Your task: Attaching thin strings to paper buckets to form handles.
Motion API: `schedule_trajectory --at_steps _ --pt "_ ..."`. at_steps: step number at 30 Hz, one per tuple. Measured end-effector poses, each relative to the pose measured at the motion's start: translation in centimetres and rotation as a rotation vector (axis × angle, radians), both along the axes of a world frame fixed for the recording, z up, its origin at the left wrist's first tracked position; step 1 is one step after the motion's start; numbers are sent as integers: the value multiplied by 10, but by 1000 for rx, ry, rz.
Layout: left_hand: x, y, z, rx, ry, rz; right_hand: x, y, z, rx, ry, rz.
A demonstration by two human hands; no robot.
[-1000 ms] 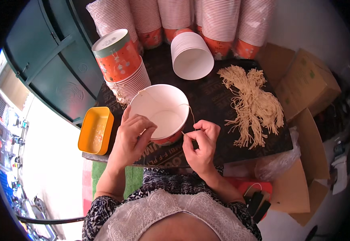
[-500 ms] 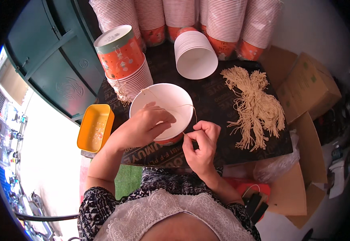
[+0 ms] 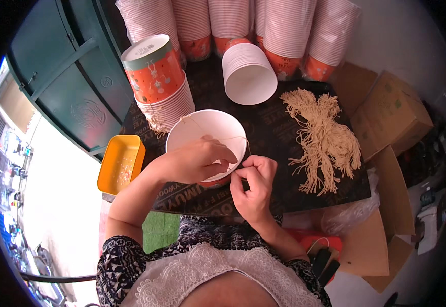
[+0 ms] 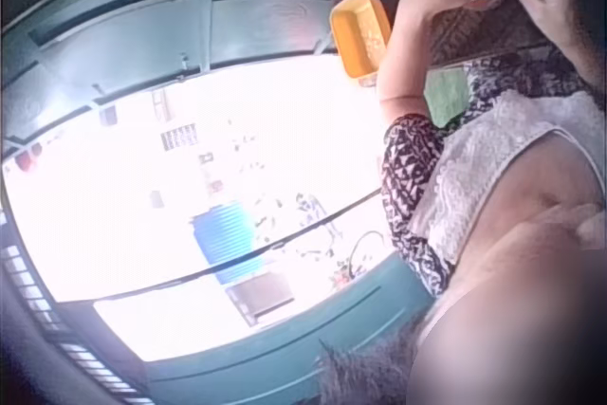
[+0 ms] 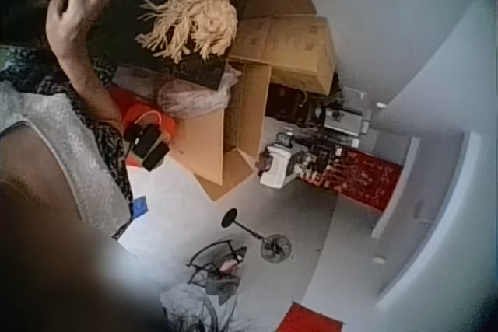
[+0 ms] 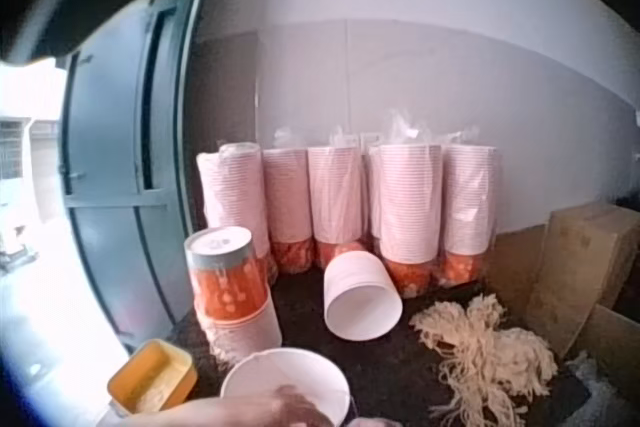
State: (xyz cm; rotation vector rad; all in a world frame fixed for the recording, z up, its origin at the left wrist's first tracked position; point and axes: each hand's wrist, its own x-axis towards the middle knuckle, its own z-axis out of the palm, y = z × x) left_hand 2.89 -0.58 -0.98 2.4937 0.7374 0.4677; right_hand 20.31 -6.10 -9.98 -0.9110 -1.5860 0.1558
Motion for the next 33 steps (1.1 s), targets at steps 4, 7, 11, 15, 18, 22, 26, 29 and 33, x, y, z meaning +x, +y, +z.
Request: schedule_trajectory --at_steps 4,7,11,15,18,22,26,29,33 --pt "3 2 -2 23 -3 -31 -1 1 -2 2 6 6" --pt "5 1 1 -88 105 38 0 1 -3 -3 6 0" --pt "2 -7 -3 -72 -23 124 8 -2 0 -40 -45 46" --pt "-1 -18 1 -227 -174 332 17 -4 5 -73 -115 86" --pt "1 -22 -8 -273 -271 360 18 -2 5 -67 -138 156" --pt "7 -29 -4 -411 -379 388 15 0 -2 -81 -85 226" --pt "5 -26 -9 -441 -405 388 8 -4 -7 -174 23 52" --pt "4 -26 -9 -420 -401 371 5 -3 -20 -351 224 -16" --pt "6 -28 1 -591 -355 363 6 4 -21 -856 624 415"
